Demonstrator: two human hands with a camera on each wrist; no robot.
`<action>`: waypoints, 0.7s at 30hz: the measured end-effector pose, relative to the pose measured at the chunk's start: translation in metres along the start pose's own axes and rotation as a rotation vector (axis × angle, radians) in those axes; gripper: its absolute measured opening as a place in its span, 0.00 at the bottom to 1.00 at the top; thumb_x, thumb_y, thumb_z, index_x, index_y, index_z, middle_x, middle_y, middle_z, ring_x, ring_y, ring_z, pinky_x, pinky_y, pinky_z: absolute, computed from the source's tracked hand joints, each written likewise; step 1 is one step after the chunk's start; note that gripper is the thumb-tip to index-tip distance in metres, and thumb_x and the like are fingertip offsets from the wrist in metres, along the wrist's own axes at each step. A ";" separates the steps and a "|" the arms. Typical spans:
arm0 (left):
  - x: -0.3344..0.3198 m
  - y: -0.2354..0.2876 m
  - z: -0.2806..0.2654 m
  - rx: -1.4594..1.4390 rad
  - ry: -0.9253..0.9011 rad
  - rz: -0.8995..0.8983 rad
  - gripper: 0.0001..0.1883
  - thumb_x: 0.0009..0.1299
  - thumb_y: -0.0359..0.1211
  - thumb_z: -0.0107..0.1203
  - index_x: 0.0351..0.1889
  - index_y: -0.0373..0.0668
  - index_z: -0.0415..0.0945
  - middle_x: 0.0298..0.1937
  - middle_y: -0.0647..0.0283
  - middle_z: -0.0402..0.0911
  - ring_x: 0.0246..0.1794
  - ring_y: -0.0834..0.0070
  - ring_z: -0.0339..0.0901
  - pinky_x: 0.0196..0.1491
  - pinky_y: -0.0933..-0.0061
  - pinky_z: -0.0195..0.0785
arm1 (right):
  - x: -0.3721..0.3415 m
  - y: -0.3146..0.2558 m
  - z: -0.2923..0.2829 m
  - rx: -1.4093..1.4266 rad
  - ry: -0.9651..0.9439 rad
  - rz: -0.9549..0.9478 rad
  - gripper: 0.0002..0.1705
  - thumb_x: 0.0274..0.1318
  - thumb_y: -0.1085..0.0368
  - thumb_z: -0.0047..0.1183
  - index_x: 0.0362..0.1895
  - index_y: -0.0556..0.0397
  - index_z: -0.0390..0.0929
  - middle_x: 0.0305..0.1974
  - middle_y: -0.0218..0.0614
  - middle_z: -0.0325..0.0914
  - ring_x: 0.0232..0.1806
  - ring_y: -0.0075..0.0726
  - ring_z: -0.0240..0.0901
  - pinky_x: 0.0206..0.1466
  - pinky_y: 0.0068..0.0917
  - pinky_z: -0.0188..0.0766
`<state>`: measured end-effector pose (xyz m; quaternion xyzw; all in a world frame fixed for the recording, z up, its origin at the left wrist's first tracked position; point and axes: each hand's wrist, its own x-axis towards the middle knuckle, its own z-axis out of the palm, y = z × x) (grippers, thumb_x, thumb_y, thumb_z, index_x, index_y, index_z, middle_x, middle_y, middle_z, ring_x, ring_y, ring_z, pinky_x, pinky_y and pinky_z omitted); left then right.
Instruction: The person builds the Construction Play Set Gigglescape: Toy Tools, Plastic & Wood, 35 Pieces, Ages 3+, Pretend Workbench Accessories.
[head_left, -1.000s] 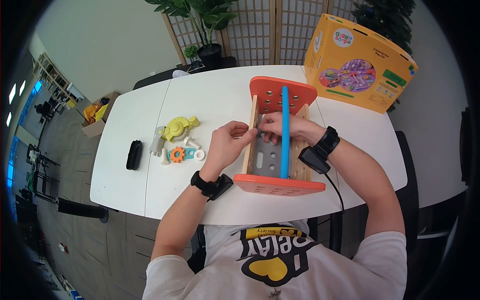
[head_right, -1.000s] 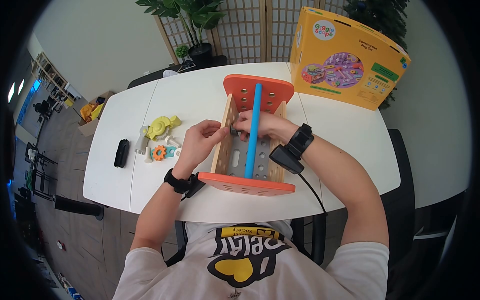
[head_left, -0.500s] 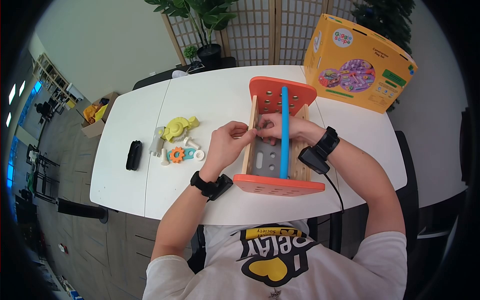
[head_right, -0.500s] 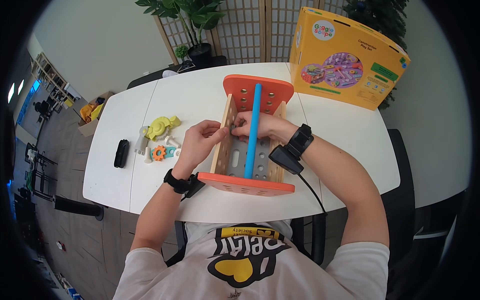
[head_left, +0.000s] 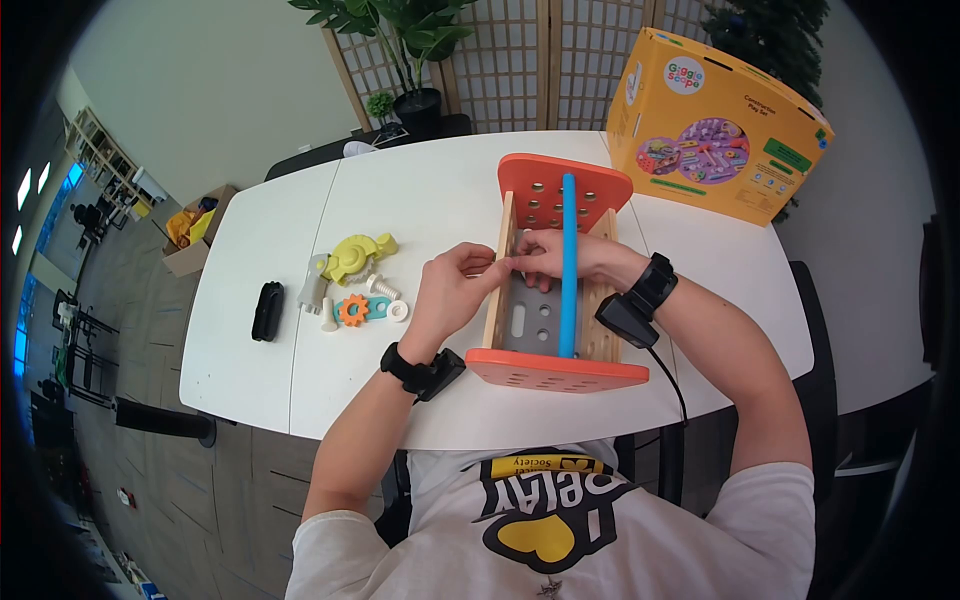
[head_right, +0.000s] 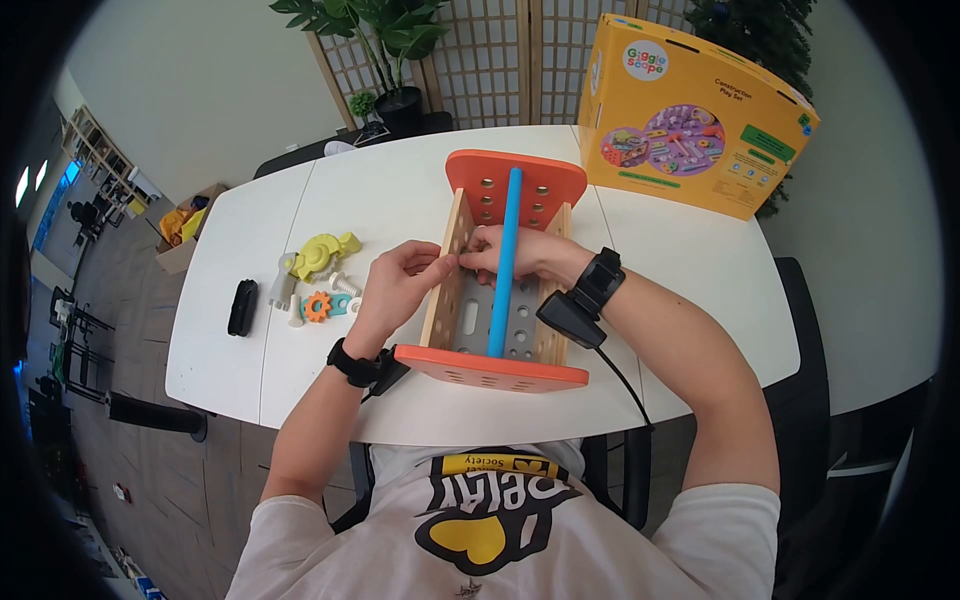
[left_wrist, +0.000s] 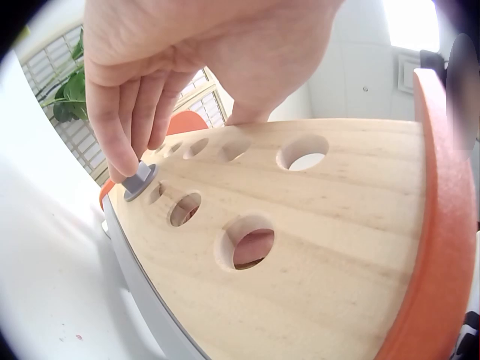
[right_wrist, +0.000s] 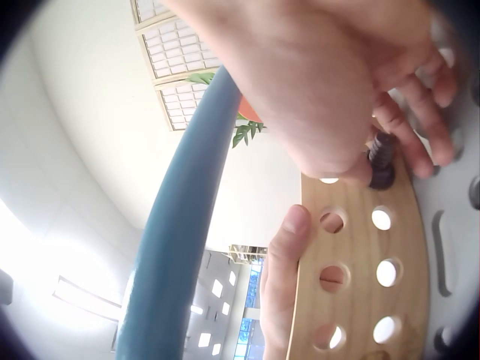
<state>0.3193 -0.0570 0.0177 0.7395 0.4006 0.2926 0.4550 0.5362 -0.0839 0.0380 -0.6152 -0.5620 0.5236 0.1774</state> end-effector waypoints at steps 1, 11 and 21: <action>0.000 0.000 0.000 0.000 -0.002 0.001 0.25 0.72 0.43 0.66 0.53 0.27 0.80 0.45 0.49 0.89 0.48 0.69 0.87 0.53 0.71 0.79 | 0.002 0.005 -0.001 -0.001 -0.007 -0.021 0.18 0.77 0.53 0.48 0.49 0.55 0.77 0.36 0.30 0.81 0.34 0.23 0.78 0.38 0.23 0.75; -0.001 0.002 -0.001 -0.037 -0.014 -0.012 0.27 0.71 0.45 0.67 0.52 0.26 0.81 0.46 0.46 0.88 0.49 0.65 0.87 0.53 0.69 0.79 | 0.006 0.012 -0.007 -0.014 0.008 -0.026 0.21 0.75 0.50 0.52 0.50 0.56 0.83 0.37 0.31 0.81 0.37 0.24 0.78 0.42 0.24 0.75; -0.029 0.019 -0.020 -0.097 -0.070 0.024 0.22 0.79 0.44 0.57 0.57 0.33 0.81 0.53 0.54 0.87 0.57 0.69 0.83 0.60 0.69 0.74 | -0.051 0.012 -0.047 -0.714 0.116 -0.324 0.19 0.69 0.59 0.55 0.58 0.56 0.82 0.52 0.47 0.83 0.50 0.47 0.82 0.56 0.38 0.76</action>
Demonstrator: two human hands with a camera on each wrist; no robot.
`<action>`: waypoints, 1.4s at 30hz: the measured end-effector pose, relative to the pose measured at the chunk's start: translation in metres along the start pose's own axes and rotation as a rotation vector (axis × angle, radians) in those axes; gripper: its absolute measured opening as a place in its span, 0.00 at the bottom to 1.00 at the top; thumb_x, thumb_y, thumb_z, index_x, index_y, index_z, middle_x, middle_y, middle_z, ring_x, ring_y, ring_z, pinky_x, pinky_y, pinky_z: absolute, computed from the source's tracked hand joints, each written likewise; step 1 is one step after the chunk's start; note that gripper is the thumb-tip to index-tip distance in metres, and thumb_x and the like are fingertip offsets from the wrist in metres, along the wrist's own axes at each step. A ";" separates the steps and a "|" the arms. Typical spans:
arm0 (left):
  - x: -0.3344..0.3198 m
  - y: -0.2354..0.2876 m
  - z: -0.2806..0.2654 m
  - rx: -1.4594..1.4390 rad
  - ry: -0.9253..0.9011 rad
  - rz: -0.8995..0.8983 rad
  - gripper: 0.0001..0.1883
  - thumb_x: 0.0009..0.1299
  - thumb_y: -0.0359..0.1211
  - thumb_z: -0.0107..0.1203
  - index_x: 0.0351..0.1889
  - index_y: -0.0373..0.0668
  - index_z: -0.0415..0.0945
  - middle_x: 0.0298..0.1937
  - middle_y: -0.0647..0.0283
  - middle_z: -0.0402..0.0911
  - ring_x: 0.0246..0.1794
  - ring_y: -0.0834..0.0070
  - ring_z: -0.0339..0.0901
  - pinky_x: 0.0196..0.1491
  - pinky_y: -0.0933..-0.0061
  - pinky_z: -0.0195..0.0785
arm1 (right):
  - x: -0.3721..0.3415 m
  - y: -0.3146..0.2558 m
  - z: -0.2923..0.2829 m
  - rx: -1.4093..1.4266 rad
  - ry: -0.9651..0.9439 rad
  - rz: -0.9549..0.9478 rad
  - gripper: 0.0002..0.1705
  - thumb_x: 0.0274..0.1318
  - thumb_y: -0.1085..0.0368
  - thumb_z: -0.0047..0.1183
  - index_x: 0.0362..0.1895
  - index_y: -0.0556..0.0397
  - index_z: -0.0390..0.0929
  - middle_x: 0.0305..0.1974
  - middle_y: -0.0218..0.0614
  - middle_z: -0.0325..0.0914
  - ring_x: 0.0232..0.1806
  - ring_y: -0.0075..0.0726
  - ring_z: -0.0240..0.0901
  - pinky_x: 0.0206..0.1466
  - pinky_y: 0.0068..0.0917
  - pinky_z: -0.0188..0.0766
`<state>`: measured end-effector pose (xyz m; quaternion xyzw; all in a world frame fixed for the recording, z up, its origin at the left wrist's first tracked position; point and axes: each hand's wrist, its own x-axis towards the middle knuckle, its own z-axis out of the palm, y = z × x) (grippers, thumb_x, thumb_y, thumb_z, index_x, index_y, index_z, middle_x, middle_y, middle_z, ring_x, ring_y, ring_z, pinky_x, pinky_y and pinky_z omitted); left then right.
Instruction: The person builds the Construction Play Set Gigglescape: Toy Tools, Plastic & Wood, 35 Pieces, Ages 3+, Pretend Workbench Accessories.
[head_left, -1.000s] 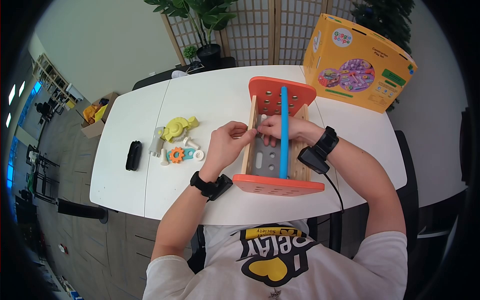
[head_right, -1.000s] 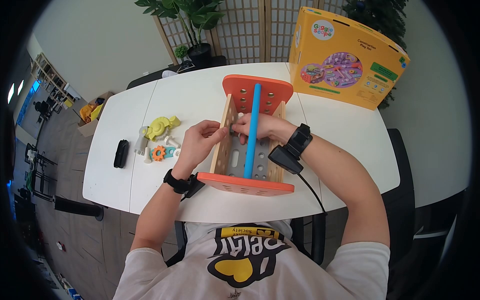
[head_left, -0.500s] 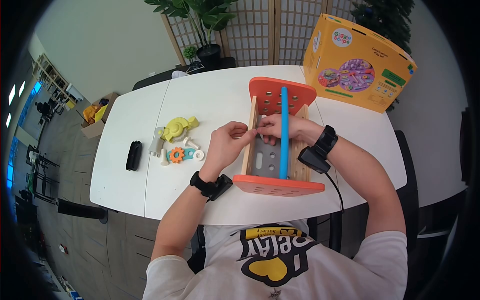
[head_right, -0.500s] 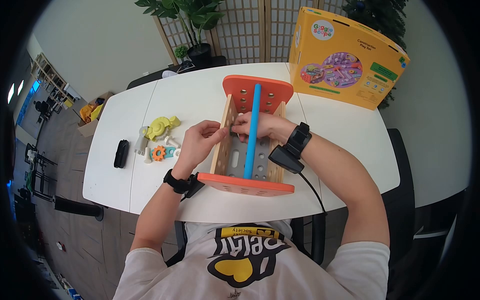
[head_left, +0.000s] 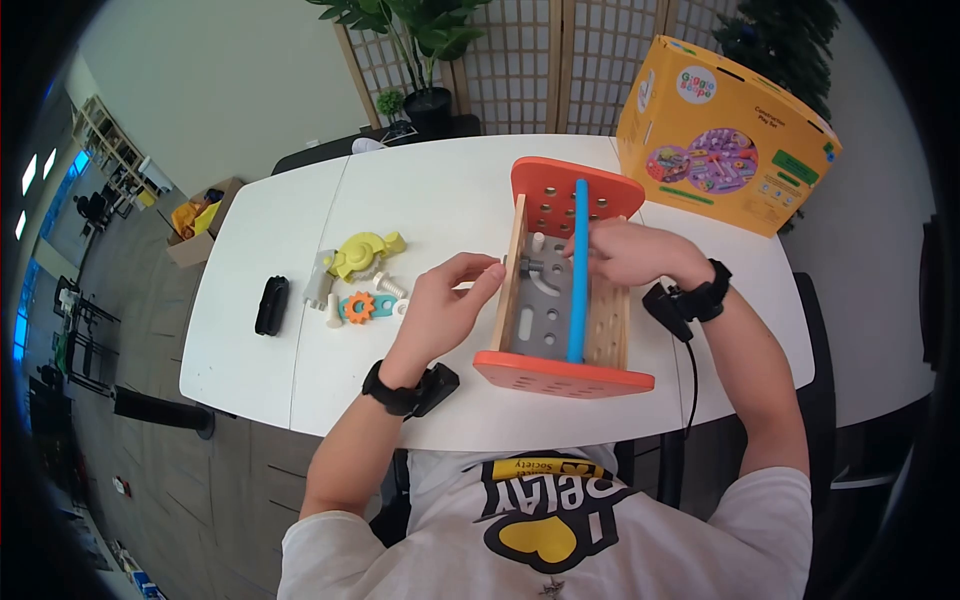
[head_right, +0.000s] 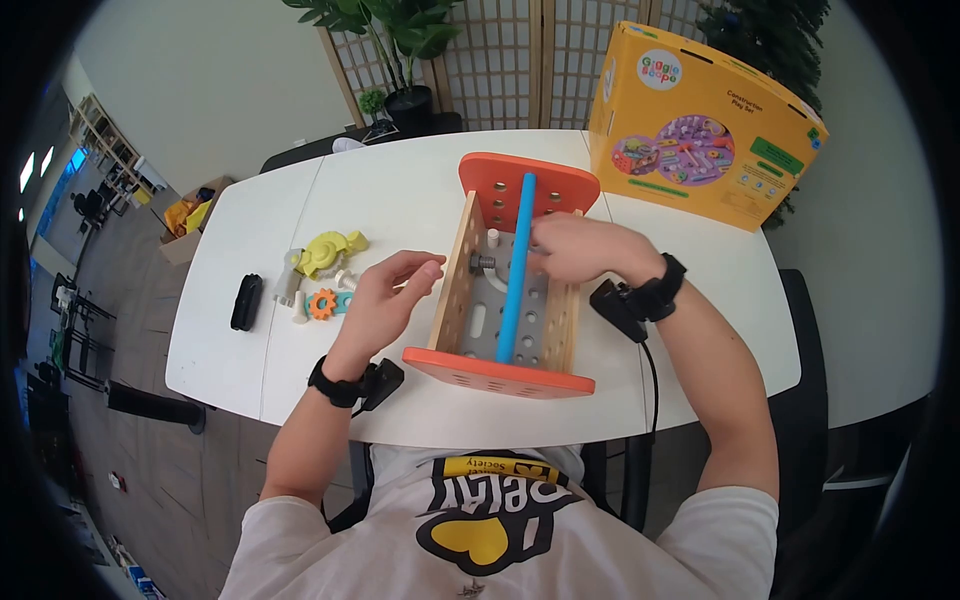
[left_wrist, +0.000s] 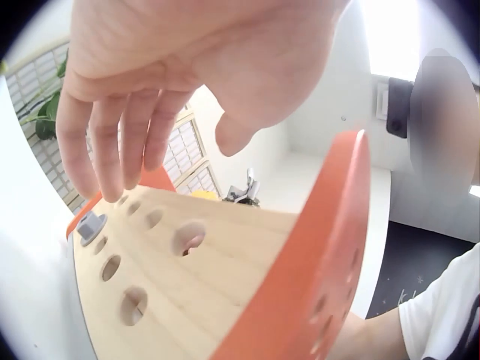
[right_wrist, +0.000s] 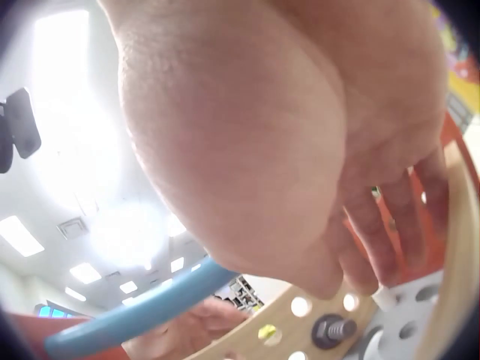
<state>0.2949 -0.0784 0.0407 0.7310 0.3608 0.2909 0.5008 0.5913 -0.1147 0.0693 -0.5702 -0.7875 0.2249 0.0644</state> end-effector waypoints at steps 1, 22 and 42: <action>-0.007 0.004 -0.004 -0.038 -0.007 -0.005 0.21 0.80 0.44 0.56 0.57 0.33 0.81 0.53 0.55 0.87 0.57 0.69 0.83 0.60 0.69 0.74 | -0.007 0.002 -0.010 0.034 0.044 0.029 0.19 0.68 0.59 0.55 0.57 0.56 0.82 0.50 0.46 0.83 0.49 0.46 0.81 0.54 0.38 0.76; -0.027 -0.021 -0.063 -0.006 0.038 0.216 0.20 0.72 0.35 0.66 0.59 0.37 0.79 0.58 0.60 0.84 0.60 0.68 0.79 0.62 0.64 0.71 | -0.067 0.028 -0.025 0.290 0.538 0.291 0.18 0.76 0.55 0.48 0.49 0.58 0.79 0.38 0.35 0.83 0.34 0.25 0.76 0.40 0.23 0.72; -0.008 0.026 -0.053 -0.008 0.073 -0.199 0.45 0.83 0.64 0.29 0.58 0.29 0.80 0.52 0.46 0.85 0.40 0.62 0.88 0.46 0.68 0.84 | -0.050 -0.001 -0.022 0.998 0.377 0.393 0.49 0.73 0.24 0.25 0.79 0.48 0.60 0.72 0.43 0.68 0.73 0.36 0.66 0.73 0.43 0.66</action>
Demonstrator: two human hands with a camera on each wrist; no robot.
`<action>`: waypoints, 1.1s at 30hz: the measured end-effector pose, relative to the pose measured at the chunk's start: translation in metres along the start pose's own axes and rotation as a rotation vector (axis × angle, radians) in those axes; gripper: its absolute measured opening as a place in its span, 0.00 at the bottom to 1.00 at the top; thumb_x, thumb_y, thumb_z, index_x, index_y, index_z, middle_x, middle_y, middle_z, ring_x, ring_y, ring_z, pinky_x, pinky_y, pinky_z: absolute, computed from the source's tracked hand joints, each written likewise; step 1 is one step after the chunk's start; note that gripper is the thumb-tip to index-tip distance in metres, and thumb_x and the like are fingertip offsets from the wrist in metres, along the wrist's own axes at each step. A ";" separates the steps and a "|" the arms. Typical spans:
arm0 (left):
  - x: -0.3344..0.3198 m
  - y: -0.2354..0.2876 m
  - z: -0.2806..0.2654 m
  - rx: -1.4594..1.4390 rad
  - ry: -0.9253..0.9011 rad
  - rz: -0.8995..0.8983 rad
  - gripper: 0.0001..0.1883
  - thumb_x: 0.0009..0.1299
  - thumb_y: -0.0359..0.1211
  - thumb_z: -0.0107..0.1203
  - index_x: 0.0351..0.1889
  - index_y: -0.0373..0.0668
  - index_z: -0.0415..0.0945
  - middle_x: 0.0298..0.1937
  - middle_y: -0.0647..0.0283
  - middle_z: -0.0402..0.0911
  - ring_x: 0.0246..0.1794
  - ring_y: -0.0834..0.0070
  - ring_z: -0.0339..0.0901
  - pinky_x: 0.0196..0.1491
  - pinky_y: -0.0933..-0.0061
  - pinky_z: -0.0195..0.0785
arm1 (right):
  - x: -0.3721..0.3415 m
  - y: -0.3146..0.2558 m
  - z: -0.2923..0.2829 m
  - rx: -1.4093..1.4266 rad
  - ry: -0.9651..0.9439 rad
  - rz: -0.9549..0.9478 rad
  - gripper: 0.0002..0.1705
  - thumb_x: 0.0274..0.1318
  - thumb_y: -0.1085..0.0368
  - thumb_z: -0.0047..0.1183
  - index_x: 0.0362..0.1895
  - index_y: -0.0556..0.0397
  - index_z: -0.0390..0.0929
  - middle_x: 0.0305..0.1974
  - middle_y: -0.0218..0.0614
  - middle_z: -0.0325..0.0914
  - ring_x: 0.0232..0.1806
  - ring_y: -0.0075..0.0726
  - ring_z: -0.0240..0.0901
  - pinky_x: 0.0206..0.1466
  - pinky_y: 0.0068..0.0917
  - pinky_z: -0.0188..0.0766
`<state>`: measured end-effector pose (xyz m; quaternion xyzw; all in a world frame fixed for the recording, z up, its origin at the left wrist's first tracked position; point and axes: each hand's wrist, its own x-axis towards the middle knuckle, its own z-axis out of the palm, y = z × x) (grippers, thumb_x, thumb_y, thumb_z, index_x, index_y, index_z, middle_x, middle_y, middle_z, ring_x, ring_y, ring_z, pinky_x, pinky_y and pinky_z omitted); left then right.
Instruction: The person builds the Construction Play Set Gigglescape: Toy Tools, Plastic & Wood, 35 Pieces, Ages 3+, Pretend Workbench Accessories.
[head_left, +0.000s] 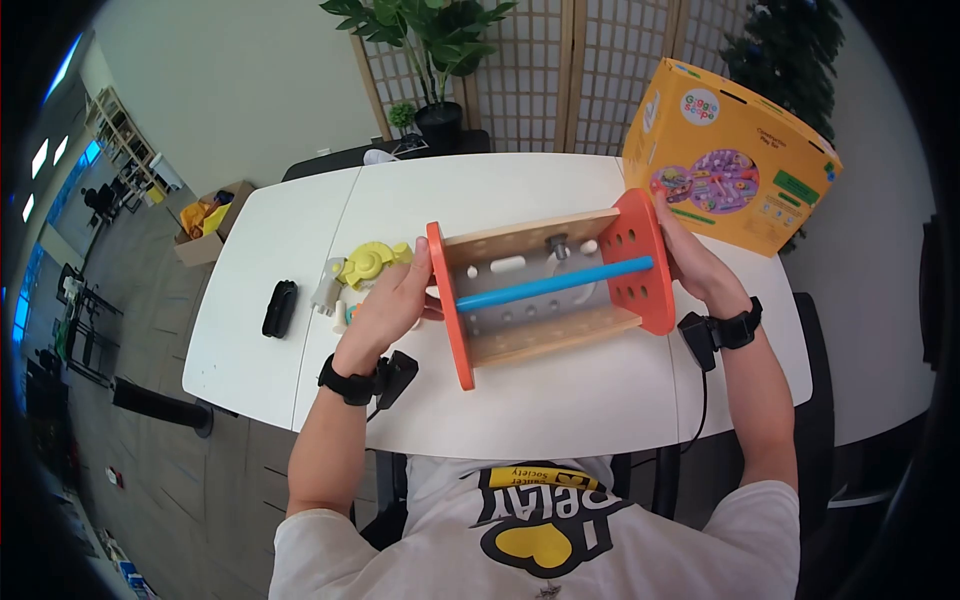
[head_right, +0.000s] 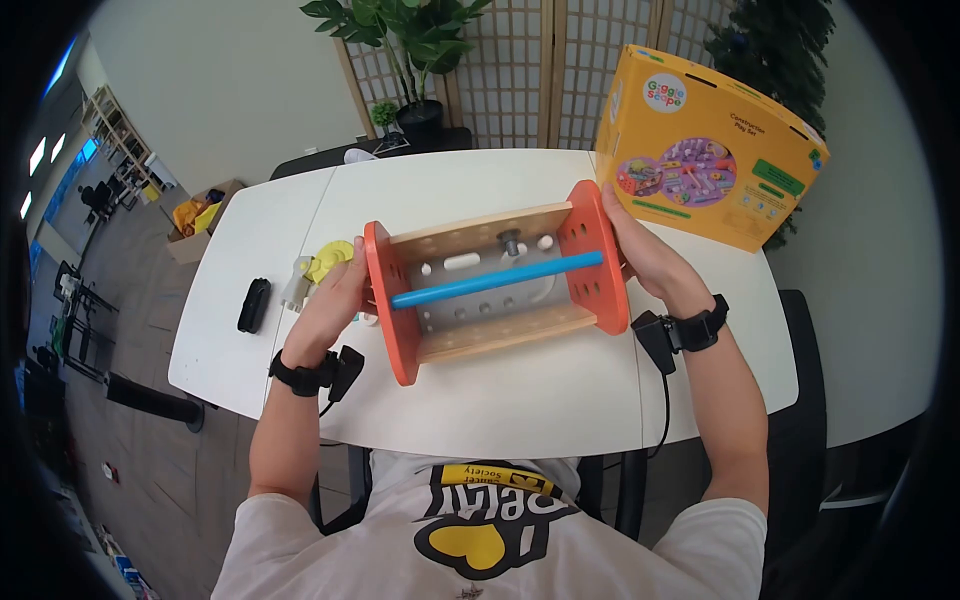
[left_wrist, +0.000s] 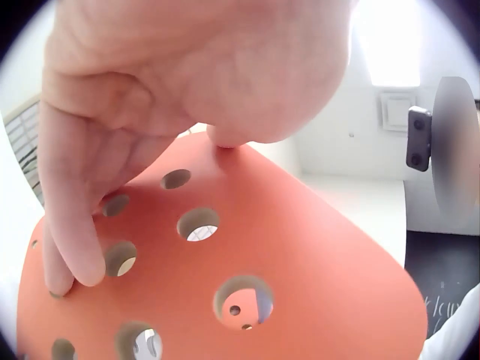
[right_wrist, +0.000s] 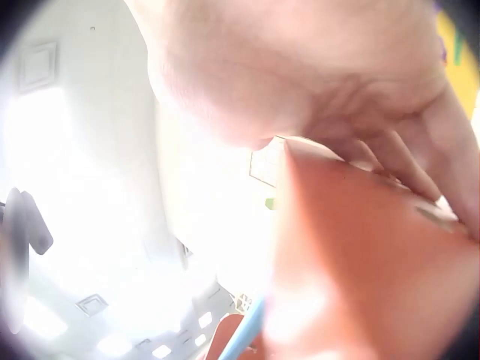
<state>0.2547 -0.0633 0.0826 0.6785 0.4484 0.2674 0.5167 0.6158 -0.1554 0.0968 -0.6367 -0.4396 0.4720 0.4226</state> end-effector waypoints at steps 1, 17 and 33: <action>0.000 0.006 -0.001 0.033 0.030 0.044 0.44 0.83 0.64 0.29 0.59 0.28 0.79 0.53 0.46 0.85 0.41 0.62 0.88 0.47 0.68 0.83 | -0.008 -0.008 0.004 0.044 0.033 0.024 0.48 0.73 0.25 0.25 0.78 0.48 0.60 0.72 0.42 0.68 0.73 0.36 0.66 0.74 0.45 0.65; 0.029 -0.012 -0.018 -0.255 -0.139 0.370 0.37 0.67 0.31 0.56 0.77 0.35 0.64 0.75 0.54 0.71 0.76 0.64 0.68 0.69 0.62 0.68 | -0.006 0.027 -0.018 0.304 -0.103 -0.313 0.49 0.61 0.51 0.63 0.79 0.46 0.51 0.71 0.43 0.69 0.71 0.38 0.67 0.73 0.41 0.63; 0.021 -0.053 0.003 -0.002 -0.085 0.338 0.42 0.63 0.15 0.55 0.78 0.51 0.65 0.83 0.65 0.59 0.80 0.65 0.62 0.75 0.61 0.62 | -0.004 0.068 -0.002 0.021 0.006 -0.324 0.71 0.42 0.79 0.72 0.84 0.50 0.37 0.72 0.50 0.68 0.72 0.42 0.69 0.76 0.41 0.64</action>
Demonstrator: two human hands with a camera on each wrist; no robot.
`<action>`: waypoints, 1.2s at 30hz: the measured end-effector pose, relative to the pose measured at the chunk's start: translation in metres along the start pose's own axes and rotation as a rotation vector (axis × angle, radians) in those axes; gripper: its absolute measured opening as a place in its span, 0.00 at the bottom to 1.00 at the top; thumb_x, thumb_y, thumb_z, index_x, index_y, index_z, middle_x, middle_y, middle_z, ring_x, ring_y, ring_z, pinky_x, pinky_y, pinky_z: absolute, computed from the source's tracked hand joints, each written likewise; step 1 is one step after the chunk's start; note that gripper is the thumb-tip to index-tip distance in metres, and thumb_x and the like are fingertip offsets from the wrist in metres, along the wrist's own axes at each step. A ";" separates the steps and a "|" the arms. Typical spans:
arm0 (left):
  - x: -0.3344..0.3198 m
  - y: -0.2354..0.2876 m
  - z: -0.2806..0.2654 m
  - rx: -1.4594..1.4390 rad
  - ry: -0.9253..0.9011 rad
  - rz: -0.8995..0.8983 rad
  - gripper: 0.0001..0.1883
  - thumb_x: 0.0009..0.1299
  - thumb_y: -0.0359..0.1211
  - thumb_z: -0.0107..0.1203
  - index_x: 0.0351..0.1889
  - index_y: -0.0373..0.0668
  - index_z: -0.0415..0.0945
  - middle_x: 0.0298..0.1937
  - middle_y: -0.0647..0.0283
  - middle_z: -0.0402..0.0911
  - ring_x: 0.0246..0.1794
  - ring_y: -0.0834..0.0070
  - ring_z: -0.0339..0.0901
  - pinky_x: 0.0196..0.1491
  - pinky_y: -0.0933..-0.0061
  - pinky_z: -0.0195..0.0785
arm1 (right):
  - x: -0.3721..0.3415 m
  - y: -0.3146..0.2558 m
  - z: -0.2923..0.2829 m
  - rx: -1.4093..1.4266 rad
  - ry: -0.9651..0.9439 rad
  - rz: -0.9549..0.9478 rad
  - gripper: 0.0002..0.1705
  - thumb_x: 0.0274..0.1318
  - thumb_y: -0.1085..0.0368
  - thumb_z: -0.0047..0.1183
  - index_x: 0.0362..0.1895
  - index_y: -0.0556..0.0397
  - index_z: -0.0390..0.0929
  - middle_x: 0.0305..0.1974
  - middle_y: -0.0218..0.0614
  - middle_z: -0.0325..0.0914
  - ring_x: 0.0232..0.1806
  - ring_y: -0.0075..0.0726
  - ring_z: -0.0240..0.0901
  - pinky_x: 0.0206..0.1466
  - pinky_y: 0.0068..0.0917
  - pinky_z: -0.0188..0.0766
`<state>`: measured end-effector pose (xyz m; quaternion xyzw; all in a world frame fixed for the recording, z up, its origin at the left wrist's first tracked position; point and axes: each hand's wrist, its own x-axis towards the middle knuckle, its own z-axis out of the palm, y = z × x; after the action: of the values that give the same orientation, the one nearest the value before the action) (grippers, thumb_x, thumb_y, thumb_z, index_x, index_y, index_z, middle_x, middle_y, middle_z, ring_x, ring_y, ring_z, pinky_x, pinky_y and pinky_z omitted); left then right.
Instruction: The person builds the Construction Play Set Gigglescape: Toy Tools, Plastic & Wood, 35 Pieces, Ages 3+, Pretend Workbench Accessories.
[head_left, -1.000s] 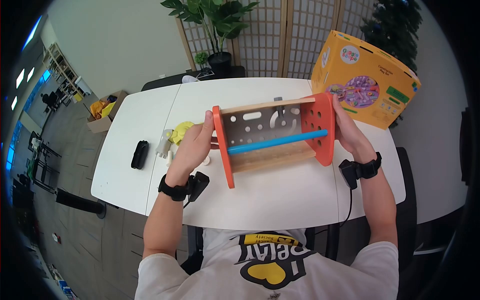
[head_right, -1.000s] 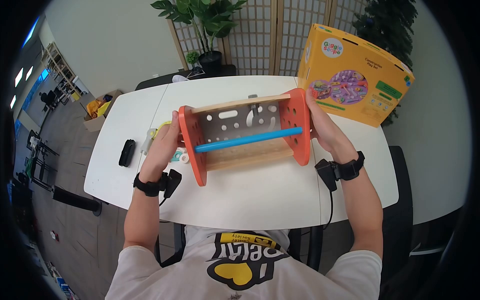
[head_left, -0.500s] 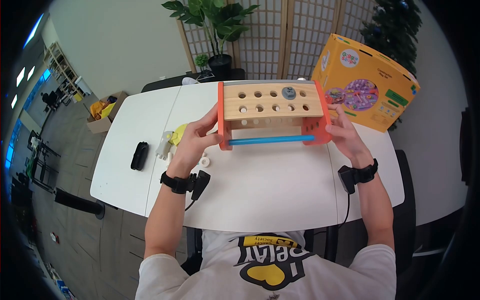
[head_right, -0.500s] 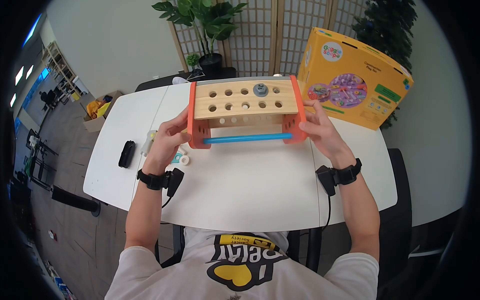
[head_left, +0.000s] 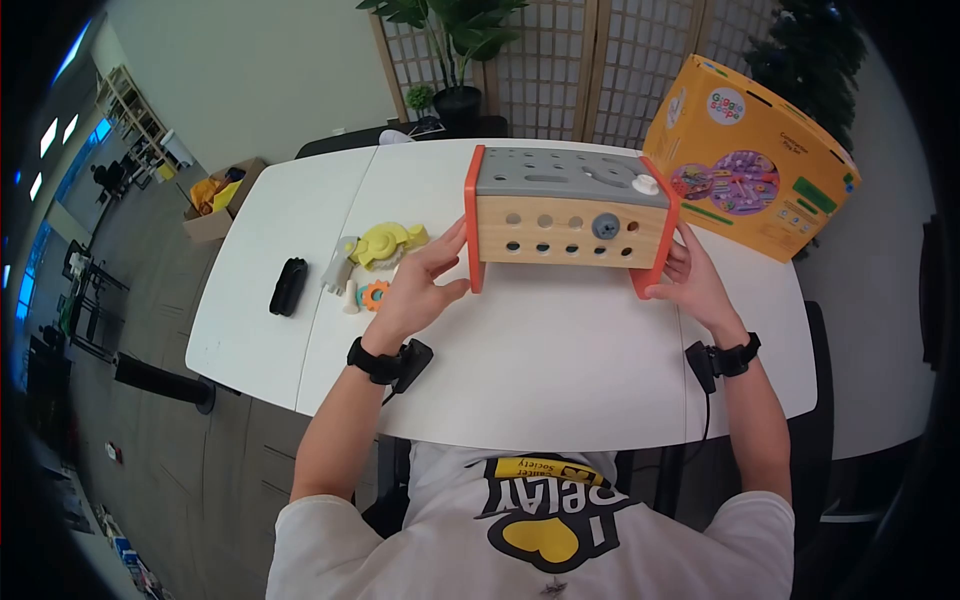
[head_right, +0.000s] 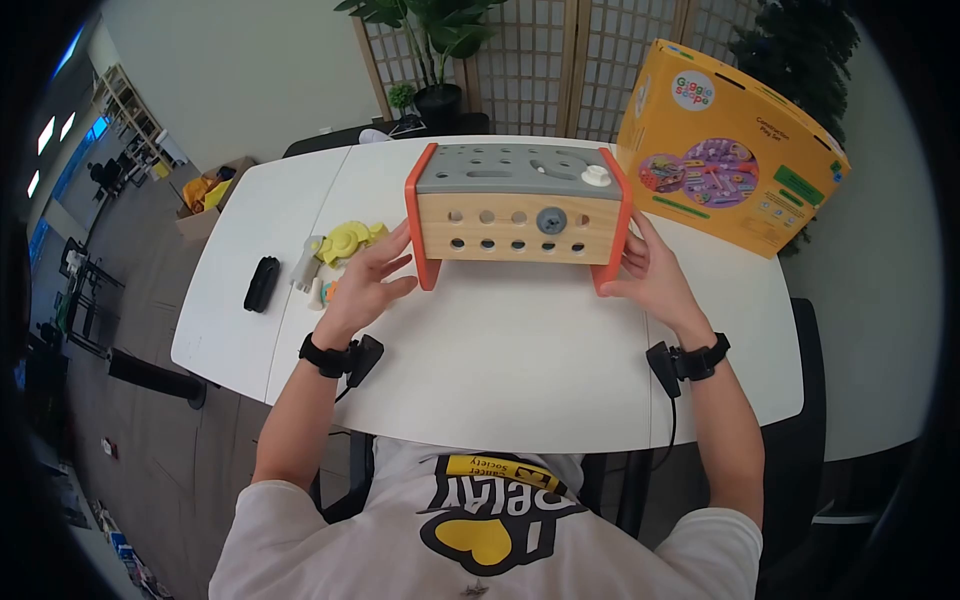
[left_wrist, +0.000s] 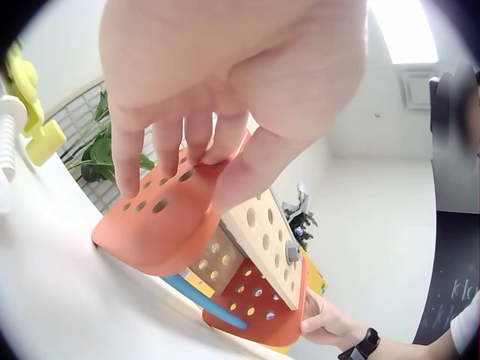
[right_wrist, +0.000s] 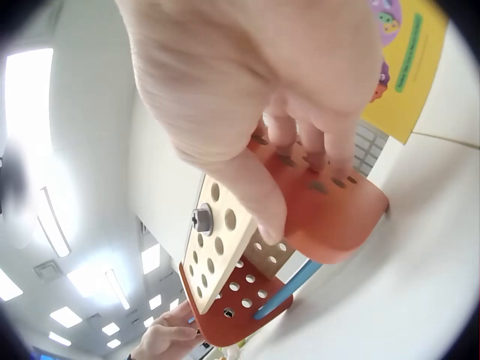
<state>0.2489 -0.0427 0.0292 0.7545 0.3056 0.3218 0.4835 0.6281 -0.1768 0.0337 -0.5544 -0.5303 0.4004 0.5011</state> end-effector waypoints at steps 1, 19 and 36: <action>-0.004 -0.002 0.000 0.022 -0.004 0.000 0.41 0.63 0.15 0.53 0.78 0.50 0.66 0.83 0.64 0.60 0.79 0.64 0.63 0.75 0.62 0.62 | -0.002 -0.001 0.001 -0.032 0.018 0.011 0.69 0.43 0.79 0.72 0.84 0.52 0.38 0.71 0.51 0.70 0.71 0.42 0.70 0.76 0.41 0.65; -0.059 -0.008 -0.081 0.886 0.284 -0.161 0.16 0.60 0.29 0.70 0.47 0.36 0.87 0.44 0.50 0.87 0.43 0.56 0.84 0.49 0.61 0.77 | -0.018 -0.068 0.063 -0.886 0.501 -0.659 0.22 0.57 0.73 0.59 0.58 0.58 0.75 0.52 0.48 0.81 0.55 0.50 0.78 0.58 0.39 0.74; -0.079 -0.052 -0.104 0.935 0.259 -0.266 0.11 0.59 0.25 0.66 0.41 0.43 0.89 0.43 0.51 0.84 0.44 0.52 0.83 0.51 0.56 0.78 | 0.049 -0.020 0.303 -0.889 -0.566 -0.768 0.24 0.59 0.62 0.59 0.54 0.66 0.76 0.50 0.50 0.79 0.54 0.49 0.76 0.58 0.40 0.75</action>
<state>0.1118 -0.0302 0.0004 0.7988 0.5680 0.1773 0.0888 0.3349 -0.0897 0.0045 -0.3530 -0.9172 0.0657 0.1727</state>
